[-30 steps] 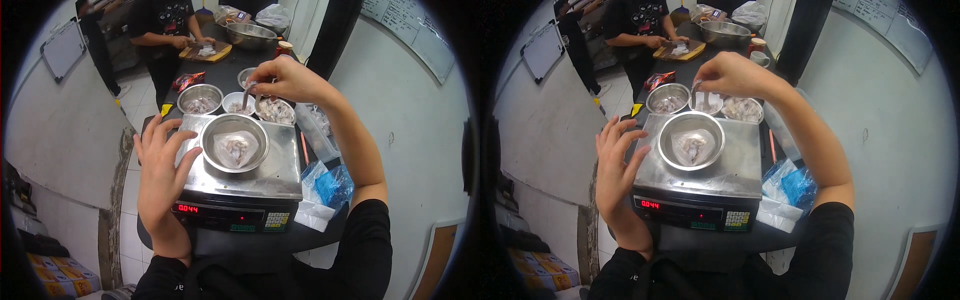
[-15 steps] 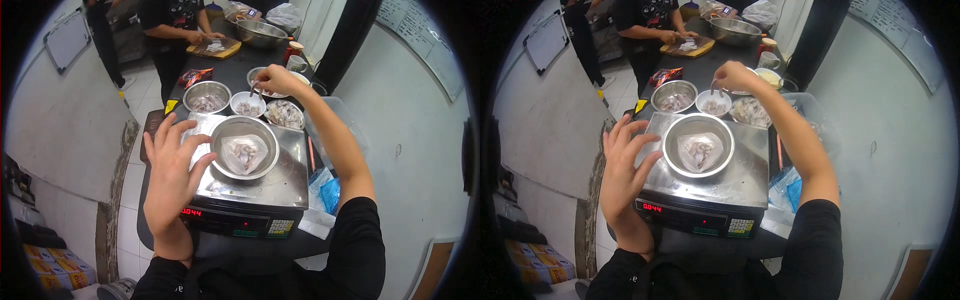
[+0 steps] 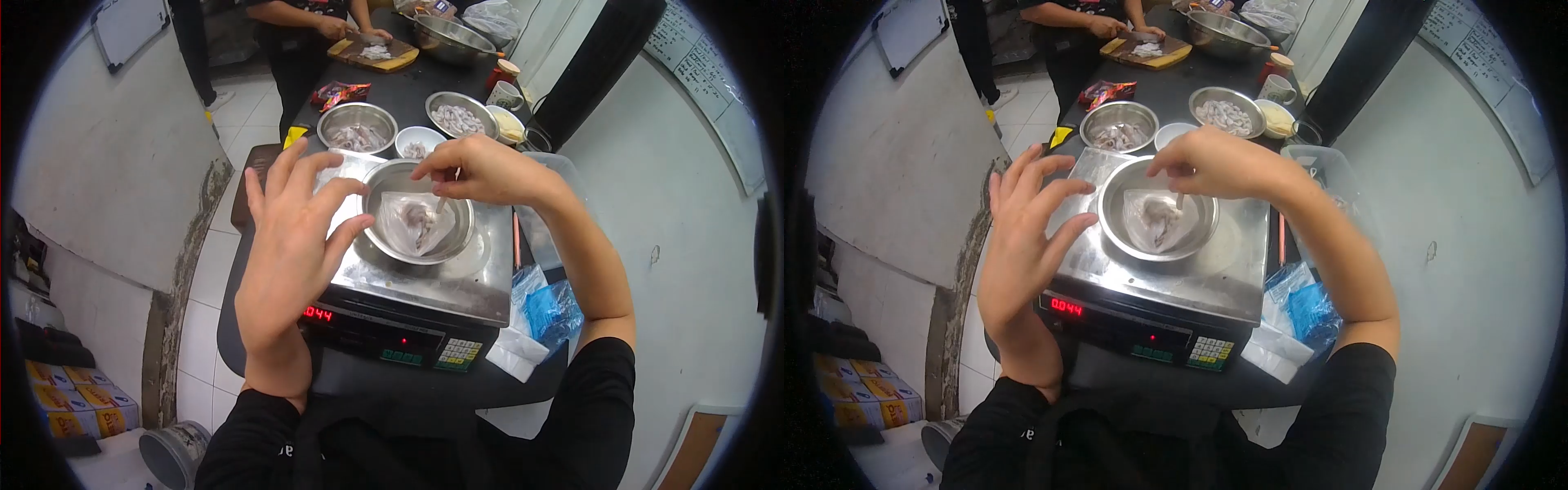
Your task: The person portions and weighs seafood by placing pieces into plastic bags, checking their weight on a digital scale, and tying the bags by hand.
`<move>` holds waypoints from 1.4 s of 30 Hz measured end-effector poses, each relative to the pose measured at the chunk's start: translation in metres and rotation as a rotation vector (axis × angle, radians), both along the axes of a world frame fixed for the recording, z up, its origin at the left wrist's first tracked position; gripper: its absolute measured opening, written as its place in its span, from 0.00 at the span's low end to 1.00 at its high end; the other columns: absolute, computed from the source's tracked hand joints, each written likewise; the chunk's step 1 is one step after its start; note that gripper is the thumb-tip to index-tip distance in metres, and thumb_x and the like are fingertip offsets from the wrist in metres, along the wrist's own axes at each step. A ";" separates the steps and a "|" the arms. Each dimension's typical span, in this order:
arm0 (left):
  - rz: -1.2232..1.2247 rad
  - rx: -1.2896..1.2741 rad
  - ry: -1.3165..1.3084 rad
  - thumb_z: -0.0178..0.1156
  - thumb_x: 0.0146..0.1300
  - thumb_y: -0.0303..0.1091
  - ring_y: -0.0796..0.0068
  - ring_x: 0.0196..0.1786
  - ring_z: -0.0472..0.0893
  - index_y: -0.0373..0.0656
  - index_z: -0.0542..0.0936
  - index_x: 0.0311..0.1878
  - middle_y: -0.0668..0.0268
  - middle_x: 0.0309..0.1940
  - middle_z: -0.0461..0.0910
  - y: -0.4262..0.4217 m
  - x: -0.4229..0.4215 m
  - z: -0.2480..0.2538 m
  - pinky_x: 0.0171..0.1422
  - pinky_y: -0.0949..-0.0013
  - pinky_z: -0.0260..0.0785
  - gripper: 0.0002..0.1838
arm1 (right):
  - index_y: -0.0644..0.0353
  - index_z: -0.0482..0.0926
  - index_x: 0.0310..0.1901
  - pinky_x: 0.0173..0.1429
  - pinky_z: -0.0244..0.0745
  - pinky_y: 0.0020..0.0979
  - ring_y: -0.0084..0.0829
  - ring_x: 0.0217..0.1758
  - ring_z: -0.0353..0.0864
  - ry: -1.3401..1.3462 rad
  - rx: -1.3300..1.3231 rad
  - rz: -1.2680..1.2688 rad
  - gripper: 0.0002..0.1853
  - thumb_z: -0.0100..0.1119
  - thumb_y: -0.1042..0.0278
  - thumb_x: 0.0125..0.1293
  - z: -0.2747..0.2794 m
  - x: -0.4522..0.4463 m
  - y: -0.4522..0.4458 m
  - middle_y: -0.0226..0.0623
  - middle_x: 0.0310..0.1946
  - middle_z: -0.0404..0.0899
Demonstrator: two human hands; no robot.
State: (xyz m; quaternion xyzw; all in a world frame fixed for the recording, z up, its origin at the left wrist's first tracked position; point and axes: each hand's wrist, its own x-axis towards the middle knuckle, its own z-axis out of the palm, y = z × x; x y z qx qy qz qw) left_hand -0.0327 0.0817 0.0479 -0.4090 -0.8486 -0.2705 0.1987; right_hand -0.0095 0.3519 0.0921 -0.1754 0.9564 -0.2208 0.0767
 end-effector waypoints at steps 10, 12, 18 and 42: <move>-0.018 0.108 0.124 0.67 0.58 0.40 0.50 0.69 0.65 0.48 0.82 0.46 0.61 0.56 0.77 -0.015 -0.009 -0.007 0.67 0.39 0.52 0.14 | 0.66 0.81 0.46 0.43 0.77 0.23 0.20 0.40 0.80 -0.002 -0.146 -0.125 0.09 0.63 0.77 0.64 0.018 0.015 -0.013 0.31 0.36 0.80; -0.007 0.120 0.128 0.67 0.58 0.39 0.50 0.69 0.66 0.48 0.82 0.46 0.61 0.55 0.77 -0.015 -0.009 -0.010 0.67 0.39 0.53 0.14 | 0.67 0.82 0.44 0.43 0.78 0.23 0.20 0.38 0.79 0.021 -0.111 -0.124 0.08 0.62 0.79 0.64 0.020 0.018 -0.016 0.31 0.36 0.79; -0.033 0.160 0.155 0.67 0.57 0.39 0.52 0.69 0.66 0.48 0.82 0.46 0.61 0.55 0.77 -0.018 -0.011 -0.012 0.67 0.41 0.52 0.14 | 0.66 0.82 0.41 0.41 0.79 0.23 0.20 0.37 0.80 0.040 -0.101 -0.134 0.05 0.62 0.79 0.64 0.022 0.020 -0.019 0.31 0.36 0.79; -0.004 0.043 0.013 0.70 0.54 0.39 0.49 0.73 0.62 0.48 0.83 0.46 0.62 0.60 0.74 -0.014 0.000 0.003 0.72 0.32 0.45 0.16 | 0.67 0.83 0.42 0.39 0.81 0.28 0.27 0.35 0.85 0.124 -0.052 -0.212 0.10 0.61 0.76 0.59 0.016 -0.019 0.018 0.40 0.33 0.85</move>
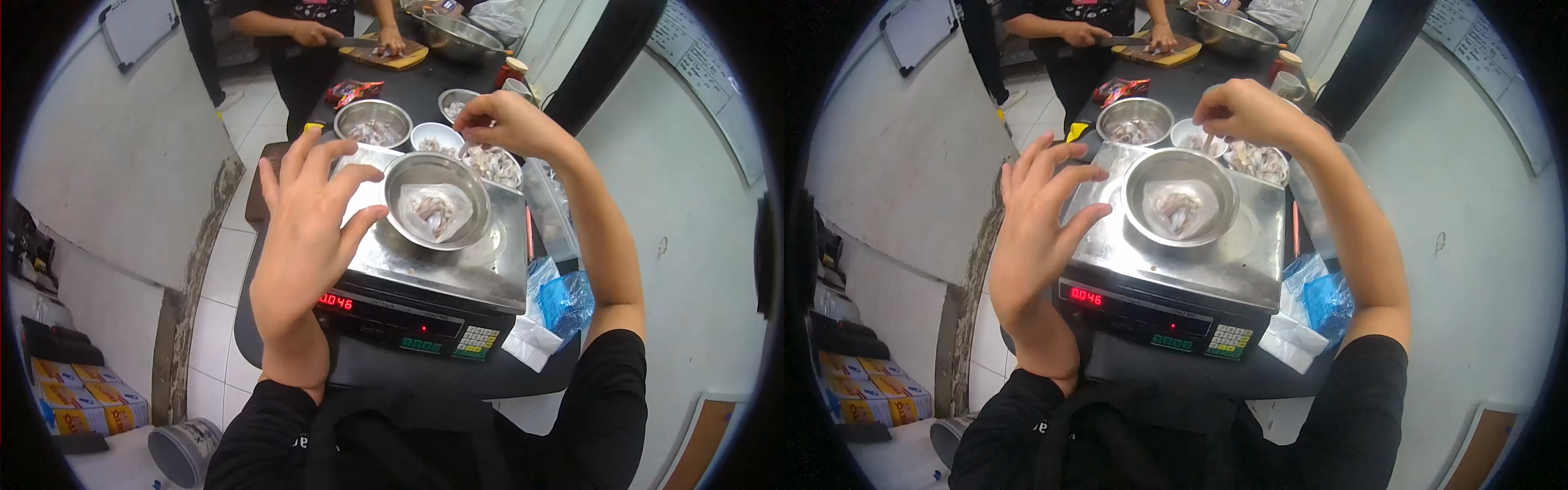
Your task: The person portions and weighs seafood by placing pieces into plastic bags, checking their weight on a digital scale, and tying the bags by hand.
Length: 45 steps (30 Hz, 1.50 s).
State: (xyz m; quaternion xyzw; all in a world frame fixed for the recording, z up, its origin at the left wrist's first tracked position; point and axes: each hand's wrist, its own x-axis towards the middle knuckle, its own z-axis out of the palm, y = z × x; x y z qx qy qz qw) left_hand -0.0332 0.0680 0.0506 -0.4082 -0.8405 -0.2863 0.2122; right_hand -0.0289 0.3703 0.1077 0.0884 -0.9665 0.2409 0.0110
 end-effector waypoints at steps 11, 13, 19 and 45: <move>0.002 -0.018 0.020 0.69 0.55 0.36 0.49 0.71 0.61 0.47 0.82 0.46 0.60 0.58 0.73 0.003 -0.001 0.000 0.69 0.26 0.45 0.15 | 0.64 0.86 0.38 0.41 0.80 0.32 0.33 0.32 0.87 0.003 0.149 -0.186 0.10 0.62 0.76 0.53 -0.043 -0.078 0.060 0.44 0.31 0.86; -0.002 -0.023 0.000 0.70 0.55 0.35 0.49 0.72 0.61 0.47 0.83 0.45 0.60 0.58 0.73 0.004 -0.002 0.000 0.70 0.26 0.44 0.14 | 0.63 0.86 0.39 0.44 0.80 0.34 0.36 0.36 0.87 0.024 0.196 -0.188 0.11 0.62 0.76 0.53 -0.054 -0.088 0.064 0.44 0.33 0.86; 0.010 -0.024 -0.022 0.69 0.55 0.33 0.49 0.72 0.61 0.47 0.83 0.44 0.60 0.58 0.74 0.005 -0.002 0.001 0.70 0.26 0.44 0.13 | 0.59 0.87 0.40 0.53 0.78 0.37 0.44 0.44 0.85 0.152 0.278 -0.182 0.12 0.59 0.73 0.55 -0.069 -0.078 0.057 0.46 0.38 0.86; -0.112 -0.188 -0.229 0.64 0.58 0.32 0.62 0.32 0.86 0.34 0.77 0.35 0.53 0.27 0.82 0.094 -0.046 -0.018 0.39 0.59 0.76 0.10 | 0.73 0.82 0.44 0.32 0.81 0.28 0.29 0.25 0.86 -0.021 -0.073 -0.297 0.11 0.58 0.74 0.65 -0.047 0.049 -0.011 0.43 0.28 0.84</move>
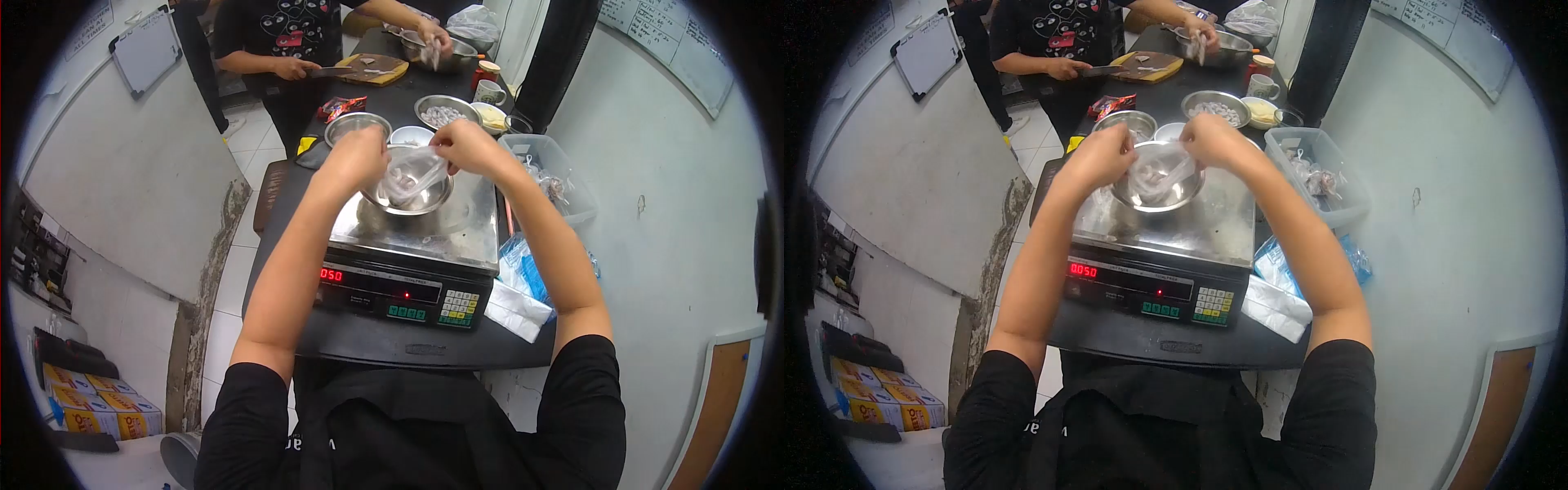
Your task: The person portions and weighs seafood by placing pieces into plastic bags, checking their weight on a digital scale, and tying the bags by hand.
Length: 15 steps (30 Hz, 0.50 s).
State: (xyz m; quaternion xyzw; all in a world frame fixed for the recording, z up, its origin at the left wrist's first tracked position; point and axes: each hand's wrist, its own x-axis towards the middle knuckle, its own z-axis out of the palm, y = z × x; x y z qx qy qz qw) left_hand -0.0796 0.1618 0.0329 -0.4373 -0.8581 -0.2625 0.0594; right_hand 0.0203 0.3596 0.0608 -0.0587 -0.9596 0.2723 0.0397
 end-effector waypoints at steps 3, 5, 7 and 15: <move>-0.021 0.120 -0.328 0.63 0.59 0.28 0.63 0.30 0.86 0.33 0.76 0.33 0.55 0.27 0.83 -0.008 0.006 0.024 0.39 0.64 0.77 0.08 | 0.74 0.82 0.44 0.32 0.81 0.27 0.27 0.25 0.85 0.032 -0.074 -0.003 0.11 0.59 0.74 0.65 0.015 0.005 0.007 0.40 0.29 0.84; -0.063 0.258 -0.498 0.62 0.60 0.27 0.69 0.25 0.85 0.34 0.76 0.34 0.58 0.24 0.82 -0.007 -0.005 0.026 0.34 0.68 0.77 0.07 | 0.74 0.82 0.44 0.32 0.81 0.26 0.26 0.25 0.84 0.062 -0.072 0.005 0.11 0.59 0.73 0.66 0.023 0.007 0.007 0.39 0.29 0.84; -0.072 0.273 -0.502 0.62 0.60 0.27 0.73 0.25 0.85 0.34 0.76 0.35 0.59 0.23 0.82 -0.006 -0.008 0.035 0.30 0.69 0.76 0.06 | 0.75 0.82 0.40 0.33 0.81 0.30 0.32 0.26 0.87 0.137 -0.165 -0.041 0.11 0.59 0.75 0.61 0.033 0.013 0.003 0.44 0.28 0.85; 0.026 0.072 -0.084 0.69 0.53 0.35 0.57 0.40 0.85 0.40 0.82 0.29 0.54 0.32 0.84 -0.006 0.007 0.028 0.49 0.59 0.75 0.09 | 0.75 0.82 0.40 0.33 0.81 0.30 0.33 0.25 0.87 0.182 -0.144 -0.053 0.11 0.59 0.75 0.61 0.019 0.022 -0.013 0.47 0.28 0.85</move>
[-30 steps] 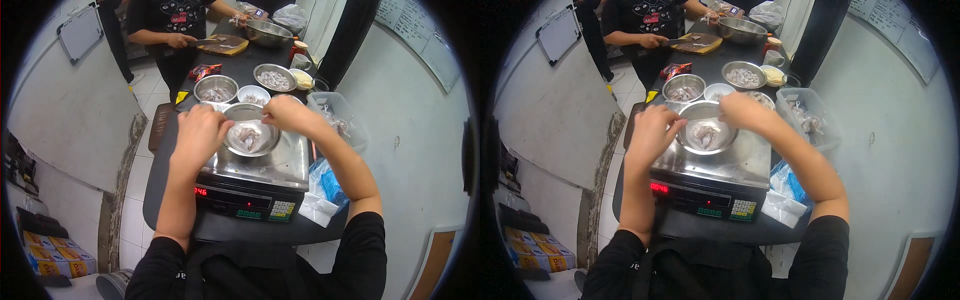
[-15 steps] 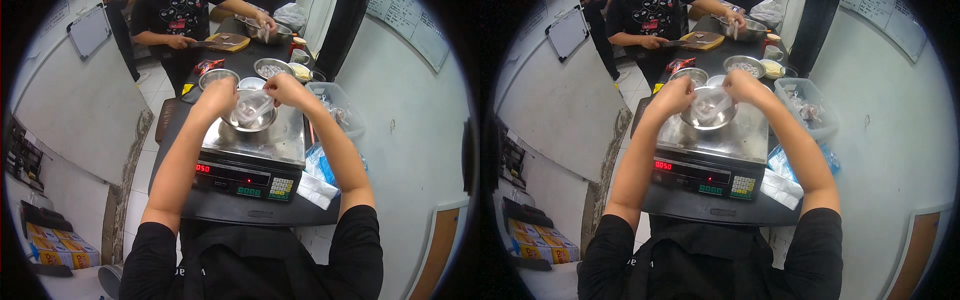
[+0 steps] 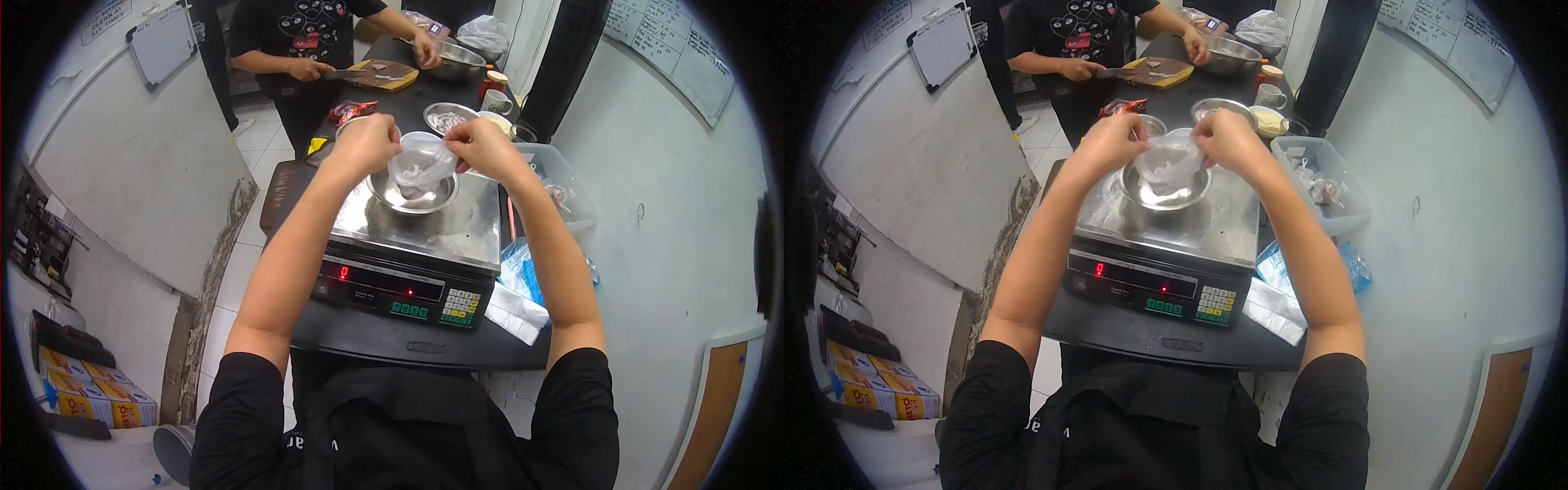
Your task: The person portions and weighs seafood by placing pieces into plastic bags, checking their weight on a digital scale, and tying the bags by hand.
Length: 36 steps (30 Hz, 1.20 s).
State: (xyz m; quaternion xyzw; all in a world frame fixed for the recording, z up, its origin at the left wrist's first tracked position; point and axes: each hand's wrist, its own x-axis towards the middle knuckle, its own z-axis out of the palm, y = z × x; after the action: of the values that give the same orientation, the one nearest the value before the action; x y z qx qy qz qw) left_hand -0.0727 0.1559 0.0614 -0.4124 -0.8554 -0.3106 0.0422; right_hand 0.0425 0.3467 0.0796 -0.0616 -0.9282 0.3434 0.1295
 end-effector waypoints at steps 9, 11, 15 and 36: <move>0.002 0.241 0.060 0.68 0.60 0.46 0.73 0.35 0.78 0.38 0.77 0.49 0.61 0.34 0.81 -0.056 -0.004 -0.007 0.42 0.69 0.72 0.23 | 0.61 0.81 0.53 0.37 0.77 0.26 0.26 0.33 0.83 0.375 0.179 -0.214 0.22 0.67 0.57 0.62 0.022 0.081 -0.007 0.42 0.43 0.82; 0.007 0.326 0.083 0.68 0.61 0.46 0.80 0.33 0.75 0.38 0.76 0.51 0.65 0.34 0.80 -0.070 -0.008 -0.004 0.39 0.73 0.70 0.24 | 0.59 0.82 0.53 0.33 0.73 0.23 0.22 0.31 0.80 0.339 -0.027 -0.291 0.21 0.67 0.57 0.63 0.032 0.105 -0.017 0.35 0.42 0.81; 0.073 0.252 0.156 0.67 0.61 0.49 0.74 0.38 0.79 0.37 0.78 0.52 0.61 0.36 0.82 -0.089 0.003 0.006 0.44 0.70 0.73 0.26 | 0.58 0.81 0.54 0.29 0.69 0.21 0.21 0.31 0.79 0.249 -0.062 -0.333 0.20 0.66 0.57 0.64 0.023 0.126 -0.025 0.32 0.43 0.81; -0.223 -0.121 0.139 0.63 0.58 0.36 0.53 0.48 0.84 0.38 0.85 0.45 0.49 0.41 0.84 0.001 -0.016 -0.014 0.56 0.58 0.74 0.15 | 0.68 0.83 0.49 0.39 0.73 0.27 0.25 0.33 0.78 0.119 -0.017 -0.097 0.22 0.64 0.54 0.65 0.016 0.078 -0.002 0.40 0.34 0.84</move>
State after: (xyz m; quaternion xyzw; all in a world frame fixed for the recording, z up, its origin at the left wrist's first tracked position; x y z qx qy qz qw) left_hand -0.0884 0.1570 0.0477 -0.5271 -0.8165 -0.2317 0.0416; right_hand 0.1201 0.3447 0.0958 -0.0870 -0.9117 0.3478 0.2004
